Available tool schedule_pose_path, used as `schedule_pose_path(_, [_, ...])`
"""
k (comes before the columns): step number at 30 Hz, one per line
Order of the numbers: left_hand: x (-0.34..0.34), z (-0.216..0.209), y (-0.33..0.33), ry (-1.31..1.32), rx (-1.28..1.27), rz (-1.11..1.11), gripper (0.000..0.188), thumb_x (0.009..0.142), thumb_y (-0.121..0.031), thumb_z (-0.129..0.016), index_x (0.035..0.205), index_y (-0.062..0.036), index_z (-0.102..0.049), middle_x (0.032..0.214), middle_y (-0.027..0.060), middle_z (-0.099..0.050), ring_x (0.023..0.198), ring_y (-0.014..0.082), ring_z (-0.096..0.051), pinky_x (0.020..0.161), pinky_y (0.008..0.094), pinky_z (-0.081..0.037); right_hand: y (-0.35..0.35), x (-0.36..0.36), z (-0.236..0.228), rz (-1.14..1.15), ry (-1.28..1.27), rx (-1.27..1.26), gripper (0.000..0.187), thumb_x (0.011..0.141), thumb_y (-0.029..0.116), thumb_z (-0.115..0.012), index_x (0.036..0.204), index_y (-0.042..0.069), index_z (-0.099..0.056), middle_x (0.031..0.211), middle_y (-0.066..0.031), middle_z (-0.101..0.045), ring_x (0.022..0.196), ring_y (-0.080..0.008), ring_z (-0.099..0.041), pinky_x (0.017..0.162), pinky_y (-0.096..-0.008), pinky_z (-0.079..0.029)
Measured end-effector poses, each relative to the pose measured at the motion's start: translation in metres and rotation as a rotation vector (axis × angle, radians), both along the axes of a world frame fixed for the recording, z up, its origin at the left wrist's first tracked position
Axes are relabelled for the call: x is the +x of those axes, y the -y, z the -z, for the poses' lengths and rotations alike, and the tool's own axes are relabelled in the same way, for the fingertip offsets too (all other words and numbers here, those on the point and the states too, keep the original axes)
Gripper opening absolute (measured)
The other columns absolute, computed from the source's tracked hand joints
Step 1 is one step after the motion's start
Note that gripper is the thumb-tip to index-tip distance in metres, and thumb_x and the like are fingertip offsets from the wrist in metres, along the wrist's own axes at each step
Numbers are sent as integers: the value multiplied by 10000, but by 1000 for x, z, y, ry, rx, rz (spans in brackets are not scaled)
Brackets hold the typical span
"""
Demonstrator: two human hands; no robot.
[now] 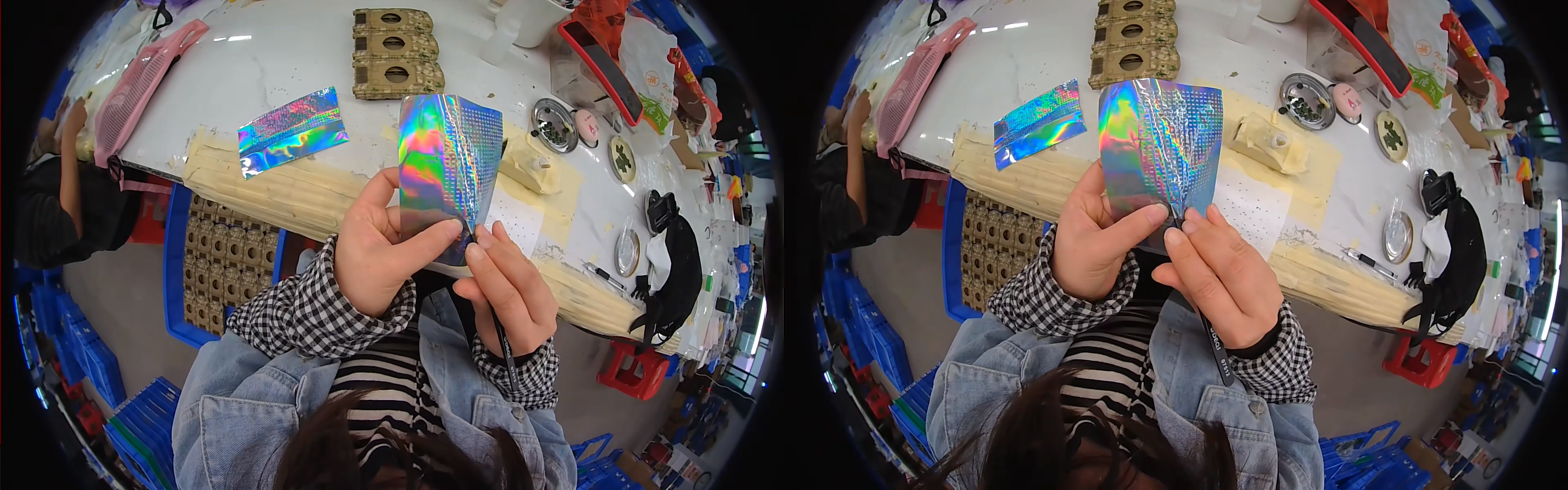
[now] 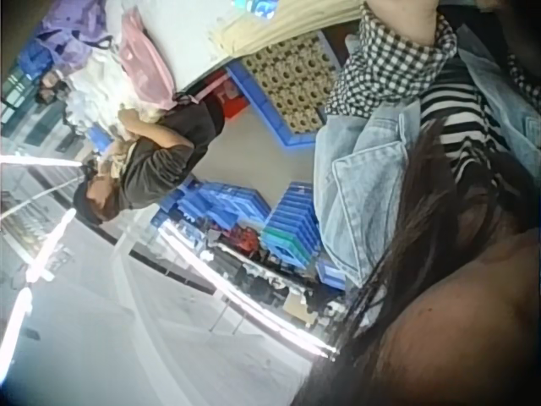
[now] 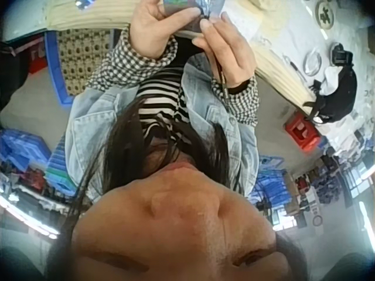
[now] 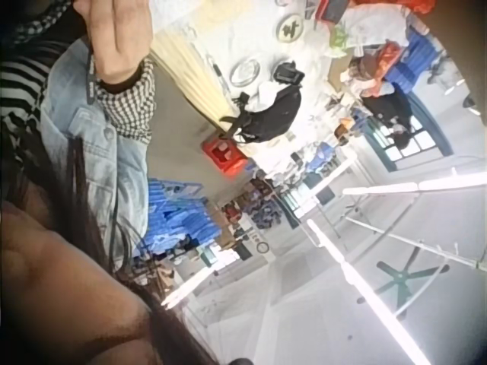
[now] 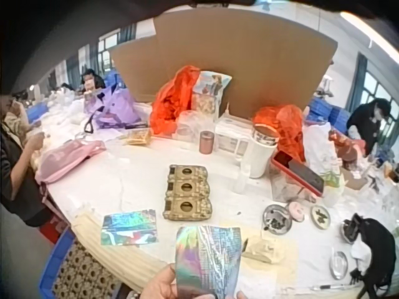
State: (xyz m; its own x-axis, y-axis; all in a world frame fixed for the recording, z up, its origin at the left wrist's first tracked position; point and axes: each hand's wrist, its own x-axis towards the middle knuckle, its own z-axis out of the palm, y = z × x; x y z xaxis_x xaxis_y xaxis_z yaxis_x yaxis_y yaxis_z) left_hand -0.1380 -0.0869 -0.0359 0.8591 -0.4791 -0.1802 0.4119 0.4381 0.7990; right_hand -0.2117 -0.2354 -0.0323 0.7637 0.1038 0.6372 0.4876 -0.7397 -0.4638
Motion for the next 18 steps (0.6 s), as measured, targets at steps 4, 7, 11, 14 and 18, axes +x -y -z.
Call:
schedule_pose_path(4, [1, 2, 0, -20, -13, 11, 442, 841, 60, -596, 1215, 11, -367, 1037, 131, -651, 942, 146, -638, 843, 266, -506, 1, 0, 1, 0, -2, 7, 344, 735, 128, -753, 1025, -31, -657, 979, -164, -633, 963, -288, -640, 880, -440, -533])
schedule_pose_path(7, [1, 1, 0, -22, -10, 7, 441, 841, 57, -598, 1214, 11, -367, 1038, 130, -650, 942, 145, -638, 840, 263, -507, 1, -1, 1, -1, -1, -4, 346, 734, 126, -754, 1026, -31, -656, 983, -164, -632, 964, -289, -639, 881, -440, -531])
schedule_pose_path(11, [1, 1, 0, -28, 2, 15, 446, 841, 54, -600, 1218, 12, -365, 1043, 129, -647, 948, 144, -636, 837, 260, -507, 1, -1, 0, -5, -6, -24, 349, 734, 124, -755, 1029, -33, -655, 988, -166, -632, 964, -290, -639, 884, -442, -529])
schedule_pose_path(14, [1, 2, 0, -32, 3, 15, 451, 842, 54, -600, 1224, 13, -364, 1051, 129, -643, 949, 143, -635, 833, 260, -508, 1, 0, 0, -12, 2, -23, 350, 734, 123, -754, 1030, -34, -655, 991, -166, -633, 964, -291, -639, 883, -442, -529])
schedule_pose_path(18, [1, 2, 0, -46, -22, 19, 468, 843, 63, -592, 1247, 1, -364, 1057, 127, -637, 949, 144, -632, 827, 260, -509, 1, -1, 1, -8, 3, 17, 344, 735, 120, -752, 1028, -34, -656, 993, -163, -637, 967, -291, -640, 880, -438, -532])
